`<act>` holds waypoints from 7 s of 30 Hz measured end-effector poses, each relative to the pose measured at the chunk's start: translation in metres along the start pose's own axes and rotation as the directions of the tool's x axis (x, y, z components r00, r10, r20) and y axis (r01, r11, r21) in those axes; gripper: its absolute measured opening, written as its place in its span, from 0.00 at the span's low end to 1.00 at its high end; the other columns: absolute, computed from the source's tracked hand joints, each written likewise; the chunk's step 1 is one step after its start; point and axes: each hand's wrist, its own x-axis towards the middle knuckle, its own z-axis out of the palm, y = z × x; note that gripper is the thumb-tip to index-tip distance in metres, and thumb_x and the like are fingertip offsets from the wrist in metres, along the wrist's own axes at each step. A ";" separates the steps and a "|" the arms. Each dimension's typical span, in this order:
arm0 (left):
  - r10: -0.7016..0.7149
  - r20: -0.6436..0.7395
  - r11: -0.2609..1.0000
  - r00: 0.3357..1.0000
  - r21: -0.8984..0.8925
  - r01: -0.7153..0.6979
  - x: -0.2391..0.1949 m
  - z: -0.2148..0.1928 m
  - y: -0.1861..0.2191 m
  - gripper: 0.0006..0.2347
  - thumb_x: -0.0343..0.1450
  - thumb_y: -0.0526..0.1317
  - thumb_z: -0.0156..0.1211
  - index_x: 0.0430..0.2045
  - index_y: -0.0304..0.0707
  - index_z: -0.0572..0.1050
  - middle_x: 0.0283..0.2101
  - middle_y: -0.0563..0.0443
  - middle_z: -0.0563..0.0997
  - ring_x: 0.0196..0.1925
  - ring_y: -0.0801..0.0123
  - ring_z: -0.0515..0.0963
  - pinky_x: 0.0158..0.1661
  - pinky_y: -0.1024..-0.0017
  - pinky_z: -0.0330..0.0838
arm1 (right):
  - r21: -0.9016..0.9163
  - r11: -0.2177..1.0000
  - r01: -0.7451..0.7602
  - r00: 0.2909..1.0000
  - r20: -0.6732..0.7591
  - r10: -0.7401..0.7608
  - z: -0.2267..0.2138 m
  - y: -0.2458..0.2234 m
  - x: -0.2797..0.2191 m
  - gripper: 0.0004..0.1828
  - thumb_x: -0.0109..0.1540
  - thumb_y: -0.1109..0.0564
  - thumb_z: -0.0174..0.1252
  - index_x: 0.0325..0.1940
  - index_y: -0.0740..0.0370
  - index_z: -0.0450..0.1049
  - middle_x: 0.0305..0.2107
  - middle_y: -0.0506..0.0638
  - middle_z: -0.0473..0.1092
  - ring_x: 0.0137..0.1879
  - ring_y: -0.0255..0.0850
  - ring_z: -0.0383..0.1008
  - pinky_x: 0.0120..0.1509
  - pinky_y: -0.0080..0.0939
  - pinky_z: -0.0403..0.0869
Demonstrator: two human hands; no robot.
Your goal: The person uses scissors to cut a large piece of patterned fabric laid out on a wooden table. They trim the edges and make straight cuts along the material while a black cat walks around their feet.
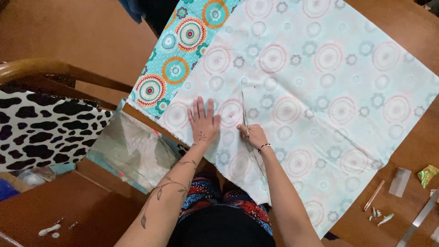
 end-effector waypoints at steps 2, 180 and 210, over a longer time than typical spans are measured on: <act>0.005 -0.010 1.000 1.000 0.010 -0.005 0.000 0.000 0.000 0.25 0.78 0.55 0.43 0.72 0.53 0.56 0.76 0.39 0.51 0.76 0.46 0.50 0.69 0.39 0.40 | -0.014 1.000 0.004 1.000 -0.005 -0.004 -0.006 -0.011 0.000 0.42 0.57 0.15 0.52 0.13 0.53 0.74 0.16 0.54 0.73 0.36 0.54 0.77 0.46 0.44 0.71; 0.310 -0.031 0.936 0.950 -0.165 -0.311 0.059 -0.014 -0.018 0.16 0.73 0.42 0.51 0.56 0.46 0.72 0.55 0.41 0.73 0.64 0.50 0.70 0.68 0.48 0.54 | 0.123 0.991 -0.050 0.984 -0.162 0.070 -0.009 -0.056 0.183 0.44 0.54 0.11 0.52 0.14 0.52 0.76 0.15 0.51 0.72 0.34 0.50 0.78 0.42 0.43 0.74; 0.314 0.009 0.945 0.949 -0.097 -0.311 0.037 0.000 -0.018 0.20 0.74 0.50 0.52 0.59 0.46 0.70 0.63 0.41 0.70 0.71 0.50 0.64 0.69 0.45 0.48 | -0.369 0.906 -0.209 0.112 -0.929 -0.353 -0.031 0.089 -0.117 0.26 0.49 0.30 0.74 0.26 0.49 0.75 0.24 0.44 0.75 0.47 0.45 0.78 0.57 0.45 0.75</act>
